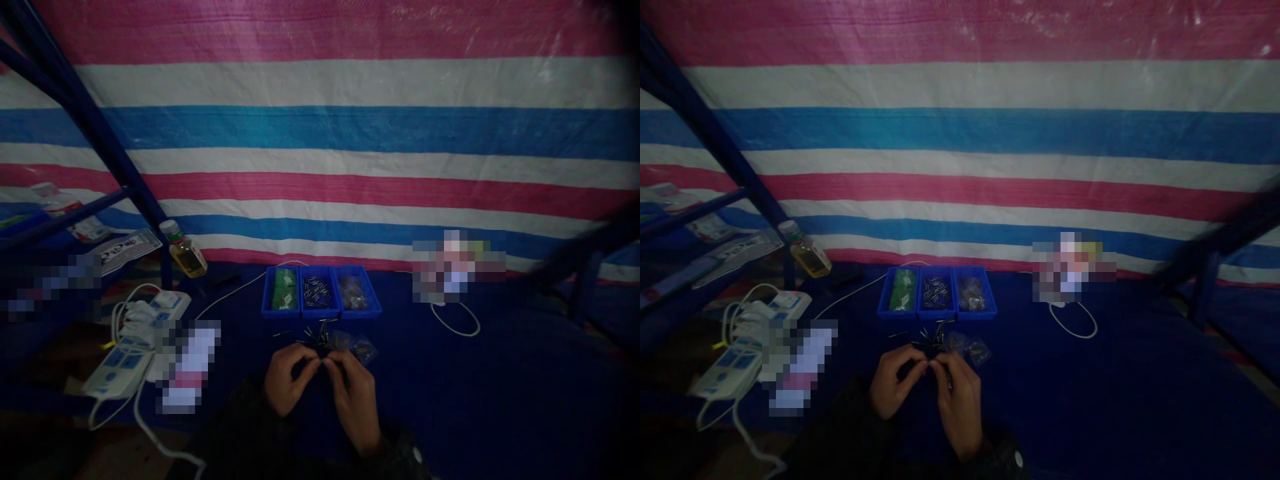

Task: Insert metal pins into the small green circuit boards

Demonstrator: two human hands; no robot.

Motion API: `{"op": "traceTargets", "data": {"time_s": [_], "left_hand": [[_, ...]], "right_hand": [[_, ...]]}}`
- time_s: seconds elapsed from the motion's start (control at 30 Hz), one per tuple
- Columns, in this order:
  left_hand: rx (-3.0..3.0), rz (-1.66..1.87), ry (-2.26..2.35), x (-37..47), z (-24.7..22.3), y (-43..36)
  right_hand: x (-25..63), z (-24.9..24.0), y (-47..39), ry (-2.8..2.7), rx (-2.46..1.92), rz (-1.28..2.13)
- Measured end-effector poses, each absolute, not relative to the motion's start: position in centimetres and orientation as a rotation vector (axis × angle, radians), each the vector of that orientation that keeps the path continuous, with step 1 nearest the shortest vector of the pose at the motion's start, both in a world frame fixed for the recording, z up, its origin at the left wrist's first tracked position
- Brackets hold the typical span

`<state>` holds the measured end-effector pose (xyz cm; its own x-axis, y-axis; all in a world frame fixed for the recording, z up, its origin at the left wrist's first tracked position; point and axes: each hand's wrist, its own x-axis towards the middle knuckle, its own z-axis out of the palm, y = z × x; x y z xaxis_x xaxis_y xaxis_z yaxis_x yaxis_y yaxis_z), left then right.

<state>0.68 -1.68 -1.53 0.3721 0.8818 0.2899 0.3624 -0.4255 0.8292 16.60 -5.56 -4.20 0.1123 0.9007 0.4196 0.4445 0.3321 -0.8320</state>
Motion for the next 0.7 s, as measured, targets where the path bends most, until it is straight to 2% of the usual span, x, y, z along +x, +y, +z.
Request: {"op": "traceTargets", "data": {"time_s": [0.3, 0.7], "left_hand": [[1.927, 1.016, 1.071, 0.55, -1.58, -1.62], [1.937, 1.013, 1.083, 0.56, -1.57, -1.74]], "right_hand": [[16.53, -3.89, -5.65, -1.52, -1.18, 0.53], [16.67, -4.37, -5.58, -1.482, -1.281, 0.512]]}}
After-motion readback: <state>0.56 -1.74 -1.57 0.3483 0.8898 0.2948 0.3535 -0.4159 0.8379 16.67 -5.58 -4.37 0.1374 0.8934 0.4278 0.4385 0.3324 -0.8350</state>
